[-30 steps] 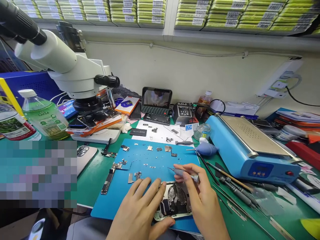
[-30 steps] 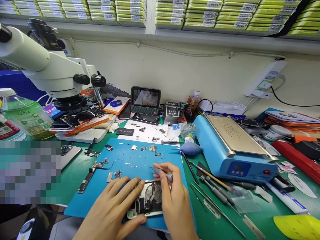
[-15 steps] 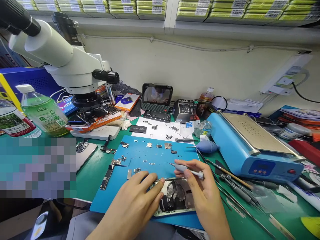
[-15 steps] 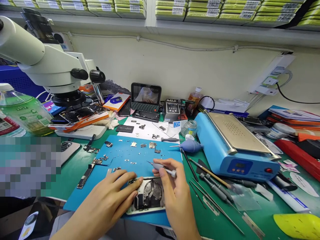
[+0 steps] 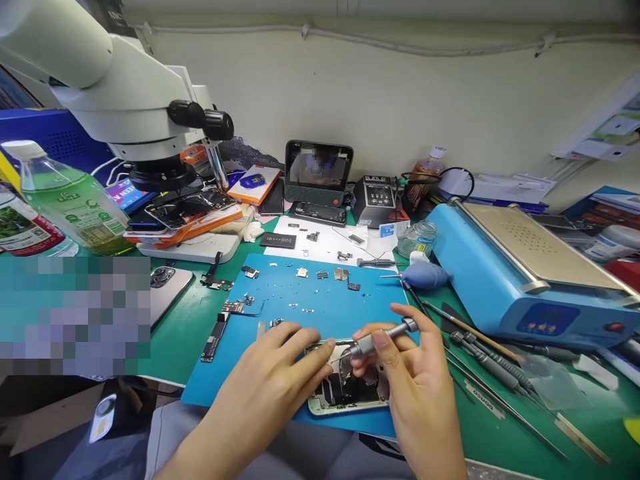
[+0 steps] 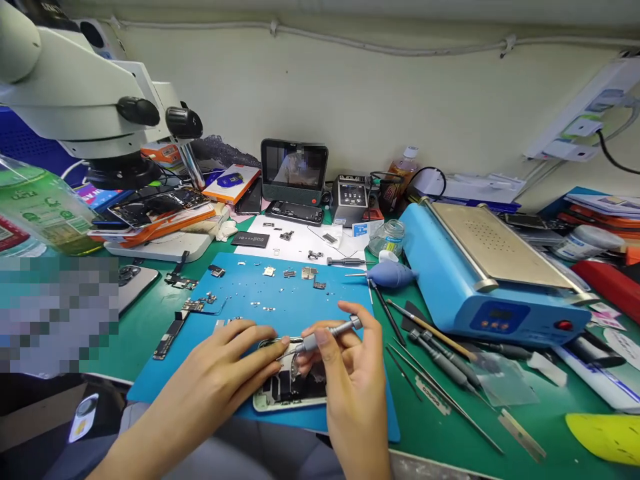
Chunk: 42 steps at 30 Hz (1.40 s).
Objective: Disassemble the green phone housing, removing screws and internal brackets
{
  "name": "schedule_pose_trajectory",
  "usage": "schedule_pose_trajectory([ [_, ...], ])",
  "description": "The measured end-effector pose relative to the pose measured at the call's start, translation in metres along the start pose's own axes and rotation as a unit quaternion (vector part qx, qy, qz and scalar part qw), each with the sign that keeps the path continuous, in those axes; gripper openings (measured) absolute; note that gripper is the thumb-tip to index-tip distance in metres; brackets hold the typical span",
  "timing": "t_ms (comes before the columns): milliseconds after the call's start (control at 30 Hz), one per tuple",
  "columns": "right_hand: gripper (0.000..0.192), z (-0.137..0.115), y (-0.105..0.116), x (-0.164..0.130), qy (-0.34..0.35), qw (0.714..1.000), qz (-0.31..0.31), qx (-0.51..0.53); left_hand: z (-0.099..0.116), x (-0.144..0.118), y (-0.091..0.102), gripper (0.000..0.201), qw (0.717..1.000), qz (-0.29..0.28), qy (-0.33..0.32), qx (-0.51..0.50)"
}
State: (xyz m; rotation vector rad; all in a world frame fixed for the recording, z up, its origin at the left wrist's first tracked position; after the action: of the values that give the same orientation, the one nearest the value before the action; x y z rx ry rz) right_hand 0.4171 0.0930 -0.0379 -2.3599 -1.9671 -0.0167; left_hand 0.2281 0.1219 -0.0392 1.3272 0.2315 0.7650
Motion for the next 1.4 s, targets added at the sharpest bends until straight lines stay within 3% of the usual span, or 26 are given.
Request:
schedule_pose_trajectory([
  [233,0.050,-0.0002,-0.0025,0.0030,-0.016,0.999,-0.034,-0.014,-0.0012,0.0017,0.0034,0.029,1.000,0.007,-0.003,-0.015],
  [767,0.046,-0.0016,-0.0037,0.0031,0.012,1.000,-0.008,-0.008,-0.0015,-0.0001,0.0033,0.029,1.000,0.013,-0.004,-0.005],
  [1400,0.042,-0.0012,-0.0080,0.0029,0.018,0.999,-0.034,0.005,-0.0049,-0.0031,0.0078,0.031,0.999,-0.037,-0.007,-0.031],
])
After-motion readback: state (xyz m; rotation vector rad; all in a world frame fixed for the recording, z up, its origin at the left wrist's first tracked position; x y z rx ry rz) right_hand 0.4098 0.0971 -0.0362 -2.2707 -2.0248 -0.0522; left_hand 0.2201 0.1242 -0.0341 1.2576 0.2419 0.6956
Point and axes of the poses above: each hand's wrist, its own x-axis towards the middle knuckle, its own y-axis out of the back of the hand, z = x × y, the point moved 3 cm from there along x, towards the middle knuckle, and after that the axes turned 11 degrees about -z, right-handed, at the moved point
